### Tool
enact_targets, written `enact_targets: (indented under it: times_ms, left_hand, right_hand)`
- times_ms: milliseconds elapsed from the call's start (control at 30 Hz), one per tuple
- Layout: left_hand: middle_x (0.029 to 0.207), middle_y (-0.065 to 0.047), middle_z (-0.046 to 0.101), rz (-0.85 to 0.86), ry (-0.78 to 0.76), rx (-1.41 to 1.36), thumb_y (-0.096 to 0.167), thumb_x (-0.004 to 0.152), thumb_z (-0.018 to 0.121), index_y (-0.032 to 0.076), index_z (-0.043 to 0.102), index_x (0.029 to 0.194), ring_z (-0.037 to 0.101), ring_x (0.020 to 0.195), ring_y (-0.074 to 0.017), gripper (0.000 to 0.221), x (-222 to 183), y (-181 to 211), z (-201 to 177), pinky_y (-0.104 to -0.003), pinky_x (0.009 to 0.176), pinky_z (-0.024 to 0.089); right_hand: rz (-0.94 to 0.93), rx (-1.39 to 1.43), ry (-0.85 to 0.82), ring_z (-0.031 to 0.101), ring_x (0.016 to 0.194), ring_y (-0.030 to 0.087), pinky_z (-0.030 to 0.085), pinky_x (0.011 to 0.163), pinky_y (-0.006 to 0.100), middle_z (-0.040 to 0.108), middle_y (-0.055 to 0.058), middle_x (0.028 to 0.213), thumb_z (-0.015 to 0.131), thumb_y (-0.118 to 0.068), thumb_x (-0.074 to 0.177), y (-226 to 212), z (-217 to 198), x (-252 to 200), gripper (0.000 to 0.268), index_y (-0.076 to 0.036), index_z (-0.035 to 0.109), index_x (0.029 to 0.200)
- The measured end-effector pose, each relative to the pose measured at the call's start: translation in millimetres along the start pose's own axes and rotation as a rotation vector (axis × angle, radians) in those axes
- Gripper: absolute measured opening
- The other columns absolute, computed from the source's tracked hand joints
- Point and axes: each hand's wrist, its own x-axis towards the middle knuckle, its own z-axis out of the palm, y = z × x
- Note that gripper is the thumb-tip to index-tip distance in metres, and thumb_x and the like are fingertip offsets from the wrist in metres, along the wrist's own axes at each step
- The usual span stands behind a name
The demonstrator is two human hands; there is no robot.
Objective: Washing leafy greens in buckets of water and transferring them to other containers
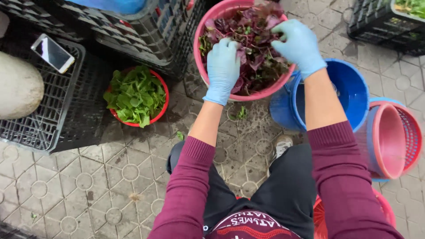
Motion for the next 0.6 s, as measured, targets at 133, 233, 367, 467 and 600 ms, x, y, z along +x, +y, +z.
enact_targets:
  times_ms: [133,233,367,467,600]
  left_hand:
    - [0.140,-0.009,0.068,0.121,-0.024,-0.028,0.024,0.087,0.074,0.014,0.070,0.121,0.062,0.132,-0.0375,0.036,0,-15,31,-0.058,0.110,0.043]
    - [0.115,-0.014,0.075,0.107,-0.094,0.022,0.026,0.086,0.070,0.013,0.071,0.113,0.065,0.112,-0.0444,0.030,4,-38,46,-0.065,0.096,0.044]
    - [0.120,-0.016,0.080,0.141,0.095,-0.569,-0.003,0.087,0.068,0.000,0.078,0.119,0.076,0.109,-0.0357,0.033,18,-22,10,-0.041,0.100,0.060]
    - [0.125,-0.015,0.076,0.271,0.154,-0.566,-0.009,0.089,0.072,-0.001,0.077,0.125,0.072,0.113,-0.0315,0.037,23,10,-35,-0.039,0.104,0.057]
    - [0.134,-0.022,0.073,0.358,0.139,-0.496,-0.007,0.097,0.075,-0.007,0.076,0.126,0.070,0.121,-0.0396,0.030,14,62,-47,-0.046,0.108,0.055]
  right_hand:
    - [-0.177,0.276,0.035,0.074,0.099,0.033,0.059,0.091,0.043,0.080,0.015,0.127,0.080,-0.009,0.093,-16,-33,-35,0.041,0.000,0.080,0.133]
    - [-0.055,0.487,0.128,0.072,0.113,0.033,0.059,0.100,0.041,0.072,0.021,0.144,0.076,0.001,0.098,-10,-73,-91,0.047,0.006,0.070,0.144]
    - [0.311,0.389,0.195,0.074,0.117,0.035,0.059,0.096,0.042,0.070,0.027,0.146,0.080,0.001,0.103,79,-64,-244,0.051,0.013,0.066,0.151]
    - [0.673,0.274,0.217,0.073,0.100,0.035,0.059,0.089,0.043,0.075,0.027,0.123,0.081,-0.007,0.104,130,-29,-422,0.051,0.015,0.068,0.147]
    - [1.031,0.291,0.220,0.072,0.113,0.035,0.056,0.100,0.043,0.072,0.026,0.139,0.076,-0.012,0.103,90,3,-638,0.052,0.012,0.066,0.148]
